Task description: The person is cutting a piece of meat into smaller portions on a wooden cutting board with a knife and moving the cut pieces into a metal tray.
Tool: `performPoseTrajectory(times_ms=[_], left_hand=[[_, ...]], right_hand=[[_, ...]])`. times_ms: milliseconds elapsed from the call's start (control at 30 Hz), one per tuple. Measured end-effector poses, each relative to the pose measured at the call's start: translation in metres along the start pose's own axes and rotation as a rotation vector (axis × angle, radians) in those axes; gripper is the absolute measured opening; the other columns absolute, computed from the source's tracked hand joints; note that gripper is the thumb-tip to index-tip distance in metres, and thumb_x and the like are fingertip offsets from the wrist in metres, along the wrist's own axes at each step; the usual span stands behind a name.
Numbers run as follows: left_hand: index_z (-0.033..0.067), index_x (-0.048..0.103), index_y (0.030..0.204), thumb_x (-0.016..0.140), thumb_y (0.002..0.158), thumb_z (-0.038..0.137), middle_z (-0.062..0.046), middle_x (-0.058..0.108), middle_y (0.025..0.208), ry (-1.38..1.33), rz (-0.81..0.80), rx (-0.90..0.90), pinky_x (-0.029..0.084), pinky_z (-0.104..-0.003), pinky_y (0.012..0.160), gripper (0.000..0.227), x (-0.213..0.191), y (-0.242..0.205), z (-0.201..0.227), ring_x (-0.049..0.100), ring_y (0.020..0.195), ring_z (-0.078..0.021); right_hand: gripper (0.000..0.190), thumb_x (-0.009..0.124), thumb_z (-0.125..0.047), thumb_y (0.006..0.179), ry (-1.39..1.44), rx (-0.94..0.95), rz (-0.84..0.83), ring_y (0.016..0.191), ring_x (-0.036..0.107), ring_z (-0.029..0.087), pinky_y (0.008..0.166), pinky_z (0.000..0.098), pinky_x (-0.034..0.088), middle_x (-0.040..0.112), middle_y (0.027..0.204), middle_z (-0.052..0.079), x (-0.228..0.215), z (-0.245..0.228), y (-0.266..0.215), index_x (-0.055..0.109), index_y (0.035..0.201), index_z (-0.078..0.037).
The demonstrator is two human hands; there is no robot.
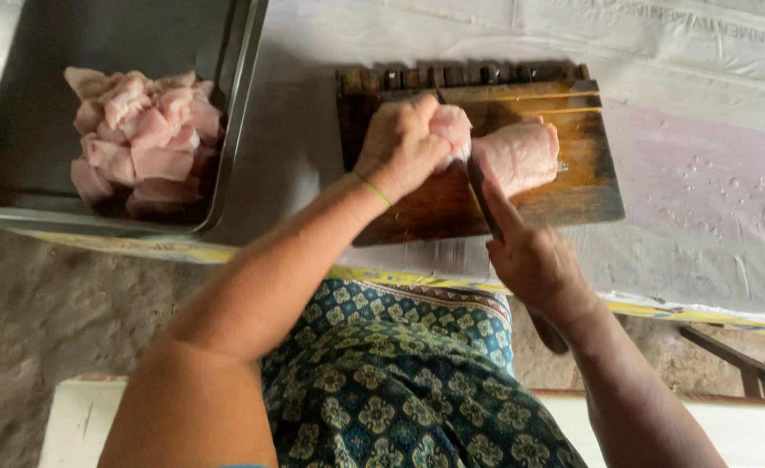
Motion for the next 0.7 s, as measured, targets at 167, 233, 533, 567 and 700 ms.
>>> performPoseTrajectory(times_ms=[167,233,533,567,700], left_hand=[[0.0103,0.056,0.076,0.061,0.091,0.008,-0.003,0.069,0.072,-0.346,-0.159,-0.051,0.058,-0.028,0.054,0.017,0.027,-0.018,0.033,0.067,0.061,-0.0123],[0.0065,0.055,0.073,0.067,0.089,0.011,-0.008,0.064,0.066,-0.150,-0.093,0.104,0.057,-0.032,0.053,0.020,0.021,-0.025,0.057,0.065,0.058,-0.0157],[0.0123,0.053,0.068,0.063,0.087,0.006,-0.005,0.069,0.068,-0.379,-0.090,-0.137,0.056,-0.028,0.045,0.022,-0.001,-0.009,0.011,0.071,0.059,-0.0118],[0.0143,0.054,0.067,0.062,0.090,0.005,-0.004,0.070,0.070,-0.429,-0.128,-0.101,0.055,-0.027,0.045,0.027,0.002,-0.014,0.023,0.072,0.060,-0.0109],[0.0051,0.052,0.077,0.074,0.085,0.007,-0.011,0.065,0.073,-0.328,0.047,0.084,0.056,-0.035,0.059,0.023,-0.008,-0.037,0.068,0.067,0.070,-0.0224]], right_hand=[[0.084,0.068,-0.014,0.083,0.080,-0.025,-0.012,0.059,0.070,0.039,0.063,0.0515,0.058,0.069,0.063,0.021,-0.006,0.007,-0.018,0.033,0.159,-0.016],[0.083,0.067,-0.014,0.083,0.083,-0.020,-0.017,0.061,0.070,0.040,0.065,0.0525,0.057,0.068,0.065,0.022,-0.003,0.009,-0.010,0.034,0.160,-0.017],[0.085,0.064,-0.014,0.082,0.015,0.013,-0.045,0.057,0.068,0.043,0.065,0.0558,0.056,0.067,0.061,0.023,-0.005,0.000,-0.027,0.030,0.160,-0.019],[0.085,0.064,-0.014,0.082,0.000,0.031,-0.060,0.057,0.068,0.043,0.064,0.0559,0.056,0.067,0.060,0.023,-0.005,0.003,-0.030,0.030,0.160,-0.020],[0.085,0.062,-0.011,0.084,0.031,0.021,-0.040,0.057,0.067,0.043,0.060,0.0557,0.054,0.066,0.061,0.023,0.003,0.002,-0.011,0.030,0.162,-0.019]])
Point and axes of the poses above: each hand's wrist, its own y-axis towards the middle knuckle, its own x-axis out of the palm, z = x × y, the point moved 9 cm from there along y, towards the middle knuckle
